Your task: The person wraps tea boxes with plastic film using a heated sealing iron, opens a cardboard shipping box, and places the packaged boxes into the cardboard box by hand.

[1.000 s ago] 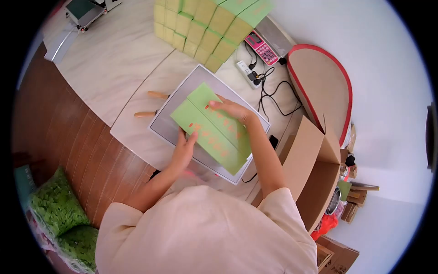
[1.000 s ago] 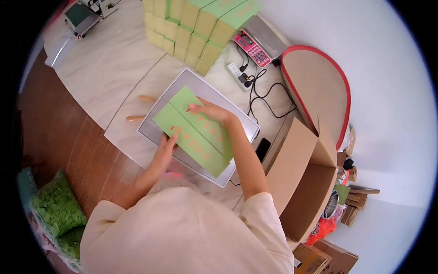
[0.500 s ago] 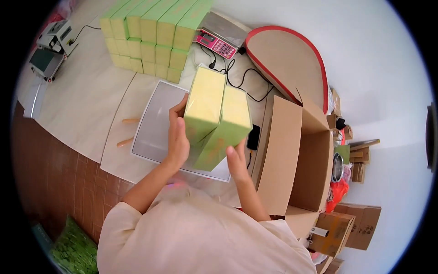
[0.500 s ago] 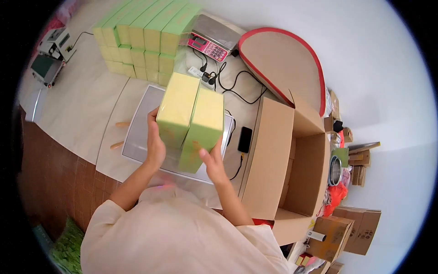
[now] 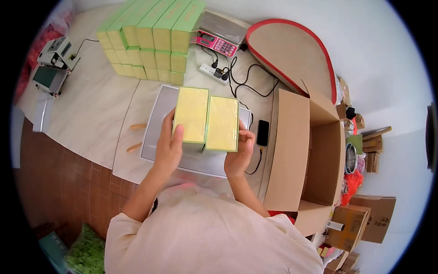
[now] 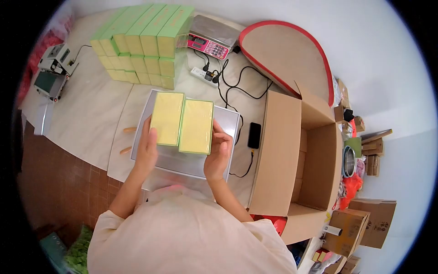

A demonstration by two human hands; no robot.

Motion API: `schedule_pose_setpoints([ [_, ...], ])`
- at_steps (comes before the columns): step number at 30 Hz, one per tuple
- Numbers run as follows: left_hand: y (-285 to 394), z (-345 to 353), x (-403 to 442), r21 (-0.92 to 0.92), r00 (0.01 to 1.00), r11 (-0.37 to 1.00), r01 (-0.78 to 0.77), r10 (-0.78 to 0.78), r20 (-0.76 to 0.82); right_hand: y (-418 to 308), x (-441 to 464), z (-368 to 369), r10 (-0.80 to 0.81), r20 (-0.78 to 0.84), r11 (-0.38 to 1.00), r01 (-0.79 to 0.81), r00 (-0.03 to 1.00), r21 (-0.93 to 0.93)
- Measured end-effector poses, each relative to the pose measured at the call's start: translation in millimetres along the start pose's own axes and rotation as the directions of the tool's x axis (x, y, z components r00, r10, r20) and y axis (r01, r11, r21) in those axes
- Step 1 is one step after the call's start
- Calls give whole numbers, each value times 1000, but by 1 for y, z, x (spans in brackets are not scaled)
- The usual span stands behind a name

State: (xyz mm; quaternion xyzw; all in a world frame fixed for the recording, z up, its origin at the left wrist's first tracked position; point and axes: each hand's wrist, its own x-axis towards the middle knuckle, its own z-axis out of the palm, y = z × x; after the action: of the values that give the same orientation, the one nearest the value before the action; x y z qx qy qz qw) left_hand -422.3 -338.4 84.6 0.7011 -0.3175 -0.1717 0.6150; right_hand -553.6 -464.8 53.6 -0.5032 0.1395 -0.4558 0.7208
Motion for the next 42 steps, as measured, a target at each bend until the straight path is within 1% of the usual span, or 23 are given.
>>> schedule_pose_setpoints([
  [1,2,-2,3,7,1000,1000,-2,2,7,2,-1,0,-19,-68,999,21,998,30],
  [2,4,-4,7,-43,997,998,47,-44,64,3,-1,-2,-23,-78,999,26,997,36],
  [3,6,-5,10,-90,989,991,99,-88,123,2,1,-5,-8,-100,999,3,995,-47],
  [4,10,-7,15,-83,987,992,97,-85,133,0,4,-8,5,-123,992,-21,992,-128],
  [5,16,-10,20,-200,962,953,227,-188,197,-6,8,-12,0,-135,992,-17,991,-124],
  [6,21,-11,26,-301,920,884,358,-279,274,-16,14,-13,42,-135,988,-61,990,-141],
  [7,25,-8,32,-289,916,887,361,-278,290,-24,21,-16,83,-138,982,-105,987,-156],
  [8,28,-3,37,-286,948,913,291,-235,214,-28,28,-21,91,-112,977,-110,990,-183],
  [9,30,1,42,-278,972,935,221,-188,139,-33,32,-19,87,-132,978,-110,987,-177],
  [10,28,5,50,-268,970,937,224,-188,155,-42,37,-14,172,-94,962,-188,981,-199],
  [11,25,10,59,-291,957,921,259,-204,206,-46,41,-12,256,-53,939,-261,965,-221],
  [12,21,13,66,-313,943,903,294,-219,252,-42,44,-16,259,-17,945,-257,966,-203],
  [13,17,18,69,-306,942,906,293,-218,257,-42,46,-17,256,-23,947,-255,966,-196],
  [15,11,24,74,-331,934,884,329,-251,255,-44,51,-14,359,-20,926,-359,933,-120],
  [16,13,24,75,-323,933,887,329,-251,259,-43,53,-12,357,-24,927,-358,934,-112],
  [18,17,22,75,-243,915,903,354,-280,291,-42,55,-9,355,-65,927,-360,933,-109],
  [21,21,18,75,-198,905,917,347,-273,325,-46,58,-4,379,-52,915,-382,924,-132],
  [24,27,20,75,-193,906,917,349,-277,319,-43,66,-10,429,-27,888,-427,903,-174],
  [30,23,22,77,-163,905,924,345,-281,320,-42,77,-12,425,7,893,-418,905,-169],
  [34,22,22,77,-156,907,925,346,-287,307,-42,76,-12,453,10,880,-445,892,-164],
  [36,18,22,78,-179,909,926,331,-263,322,-45,76,-10,455,8,878,-448,890,-169],
  [40,17,21,78,-177,902,922,343,-272,335,-44,75,-9,439,6,886,-431,899,-173],
  [42,14,21,78,-171,912,934,314,-246,329,-44,75,-9,440,8,886,-432,898,-169],
])
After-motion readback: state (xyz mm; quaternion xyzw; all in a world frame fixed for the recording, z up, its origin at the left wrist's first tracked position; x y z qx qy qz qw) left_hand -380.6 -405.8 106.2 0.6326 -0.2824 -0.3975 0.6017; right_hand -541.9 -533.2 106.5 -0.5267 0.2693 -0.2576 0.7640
